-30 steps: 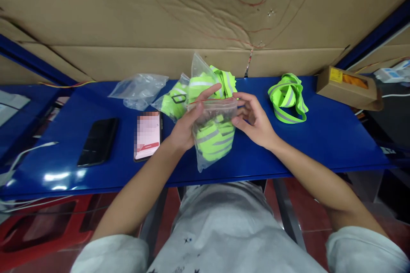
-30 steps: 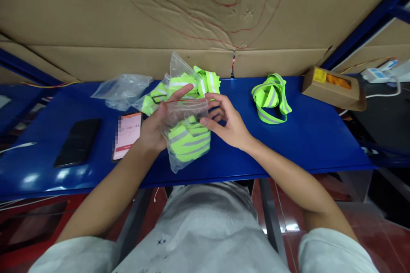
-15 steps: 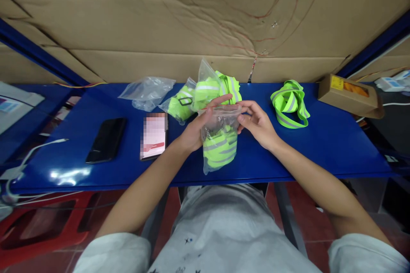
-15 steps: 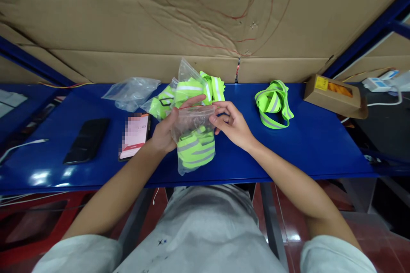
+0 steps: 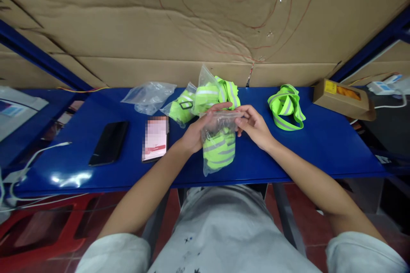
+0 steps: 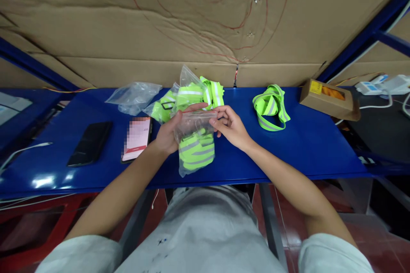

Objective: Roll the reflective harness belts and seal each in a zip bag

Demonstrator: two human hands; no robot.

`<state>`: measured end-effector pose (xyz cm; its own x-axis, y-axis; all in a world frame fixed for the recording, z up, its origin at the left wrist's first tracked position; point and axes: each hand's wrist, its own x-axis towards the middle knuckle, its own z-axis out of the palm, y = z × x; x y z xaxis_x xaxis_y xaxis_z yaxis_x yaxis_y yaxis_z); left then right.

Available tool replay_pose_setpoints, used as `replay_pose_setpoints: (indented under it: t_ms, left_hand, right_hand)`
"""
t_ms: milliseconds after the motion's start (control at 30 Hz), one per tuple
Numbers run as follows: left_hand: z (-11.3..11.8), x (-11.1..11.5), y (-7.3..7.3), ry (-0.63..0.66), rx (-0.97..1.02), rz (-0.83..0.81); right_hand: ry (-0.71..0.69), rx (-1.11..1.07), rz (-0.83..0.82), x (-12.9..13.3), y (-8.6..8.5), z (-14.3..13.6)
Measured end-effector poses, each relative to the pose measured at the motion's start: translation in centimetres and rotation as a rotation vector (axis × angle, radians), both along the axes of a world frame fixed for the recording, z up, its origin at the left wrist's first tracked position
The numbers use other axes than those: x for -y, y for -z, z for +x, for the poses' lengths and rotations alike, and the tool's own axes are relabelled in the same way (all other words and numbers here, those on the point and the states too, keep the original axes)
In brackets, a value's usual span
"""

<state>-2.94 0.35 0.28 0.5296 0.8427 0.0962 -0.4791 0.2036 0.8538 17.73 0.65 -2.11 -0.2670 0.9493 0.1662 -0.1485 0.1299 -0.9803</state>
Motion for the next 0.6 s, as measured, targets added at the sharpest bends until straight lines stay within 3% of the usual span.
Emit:
replay_pose_setpoints:
  t_ms: [600]
  left_hand:
    - [-0.09, -0.02, -0.5, 0.04, -0.028, -0.01]
  right_hand:
    - [-0.038, 0.092, -0.058, -0.2, 0.2, -0.19]
